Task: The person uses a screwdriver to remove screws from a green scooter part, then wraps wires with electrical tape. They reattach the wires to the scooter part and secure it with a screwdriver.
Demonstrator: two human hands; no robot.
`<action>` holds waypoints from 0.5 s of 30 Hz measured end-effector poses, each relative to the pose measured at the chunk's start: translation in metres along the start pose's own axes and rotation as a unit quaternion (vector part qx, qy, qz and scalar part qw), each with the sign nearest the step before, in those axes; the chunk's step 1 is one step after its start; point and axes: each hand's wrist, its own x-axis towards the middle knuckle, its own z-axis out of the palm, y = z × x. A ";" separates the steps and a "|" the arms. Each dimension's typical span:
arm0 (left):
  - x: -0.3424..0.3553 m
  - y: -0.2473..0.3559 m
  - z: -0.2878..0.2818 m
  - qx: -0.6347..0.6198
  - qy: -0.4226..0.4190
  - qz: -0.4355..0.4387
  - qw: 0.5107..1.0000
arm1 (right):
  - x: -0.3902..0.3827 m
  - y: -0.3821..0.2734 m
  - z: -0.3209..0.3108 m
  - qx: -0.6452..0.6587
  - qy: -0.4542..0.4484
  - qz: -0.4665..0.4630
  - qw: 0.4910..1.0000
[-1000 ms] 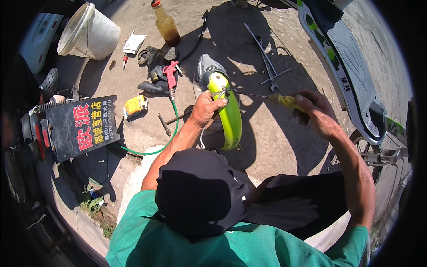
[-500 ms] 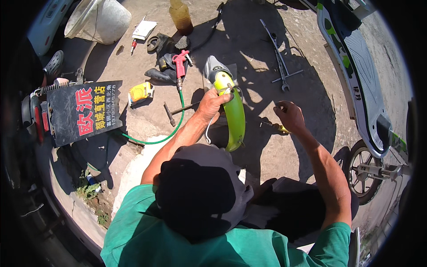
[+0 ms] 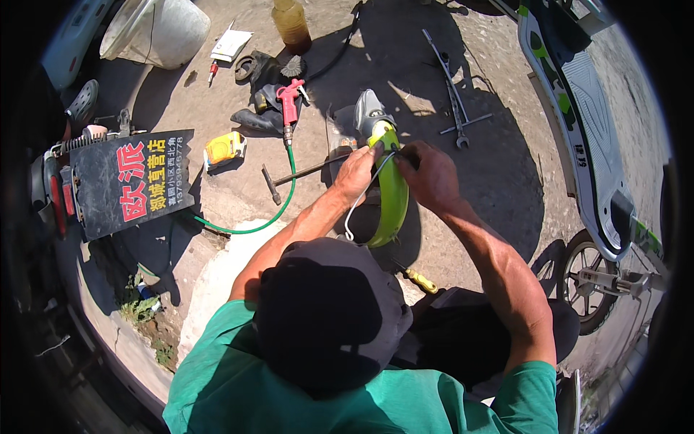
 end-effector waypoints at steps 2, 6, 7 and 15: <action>0.001 0.001 0.002 0.000 -0.009 -0.008 1.000 | 0.004 0.004 -0.004 0.000 -0.016 -0.033 0.999; 0.000 0.006 0.002 0.030 0.010 0.027 0.999 | 0.010 0.005 -0.012 0.030 -0.041 -0.077 0.996; 0.000 0.007 0.002 0.019 0.009 0.024 0.999 | 0.011 0.005 -0.011 0.064 -0.041 -0.045 0.996; 0.003 0.004 -0.014 0.016 0.009 0.016 1.000 | 0.020 0.031 0.008 0.408 -0.079 0.267 0.869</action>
